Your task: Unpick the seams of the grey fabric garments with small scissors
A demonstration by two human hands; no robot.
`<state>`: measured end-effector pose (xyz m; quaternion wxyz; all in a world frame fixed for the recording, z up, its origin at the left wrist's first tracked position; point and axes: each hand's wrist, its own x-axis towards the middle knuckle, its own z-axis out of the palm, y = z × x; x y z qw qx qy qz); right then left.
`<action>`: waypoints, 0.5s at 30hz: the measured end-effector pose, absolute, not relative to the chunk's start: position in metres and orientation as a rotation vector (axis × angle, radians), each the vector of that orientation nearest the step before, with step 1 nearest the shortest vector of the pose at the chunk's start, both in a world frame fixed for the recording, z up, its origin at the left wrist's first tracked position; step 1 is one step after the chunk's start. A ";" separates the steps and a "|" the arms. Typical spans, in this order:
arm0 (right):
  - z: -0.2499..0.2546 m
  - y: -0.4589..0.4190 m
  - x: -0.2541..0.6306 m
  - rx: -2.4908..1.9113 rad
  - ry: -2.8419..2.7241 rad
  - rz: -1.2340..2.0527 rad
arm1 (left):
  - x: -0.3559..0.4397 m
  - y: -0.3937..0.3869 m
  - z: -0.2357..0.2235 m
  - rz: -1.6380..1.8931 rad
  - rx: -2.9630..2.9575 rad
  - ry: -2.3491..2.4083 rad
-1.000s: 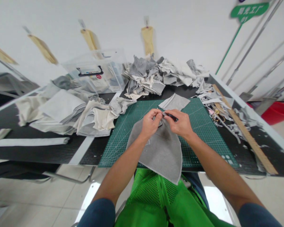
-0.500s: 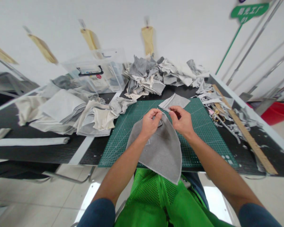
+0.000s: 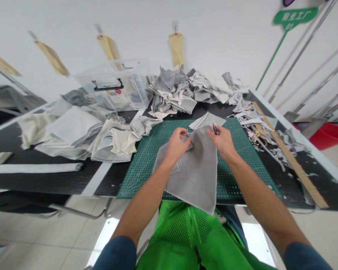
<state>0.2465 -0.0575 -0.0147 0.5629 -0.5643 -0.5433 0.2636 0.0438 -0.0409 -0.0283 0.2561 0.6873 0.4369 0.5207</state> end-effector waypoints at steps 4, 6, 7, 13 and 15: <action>-0.017 -0.050 0.254 -1.355 -1.180 0.580 | 0.032 -0.032 -0.044 0.925 2.276 1.381; -0.018 -0.050 0.252 -1.353 -1.178 0.530 | 0.029 -0.029 -0.049 0.798 2.301 1.418; -0.018 -0.050 0.251 -1.350 -1.184 0.505 | 0.028 -0.028 -0.051 0.757 2.290 1.431; -0.018 -0.052 0.246 -1.326 -1.225 0.477 | 0.027 -0.025 -0.053 0.667 2.358 1.456; -0.018 -0.053 0.246 -1.305 -1.224 0.513 | 0.027 -0.024 -0.052 0.737 2.322 1.476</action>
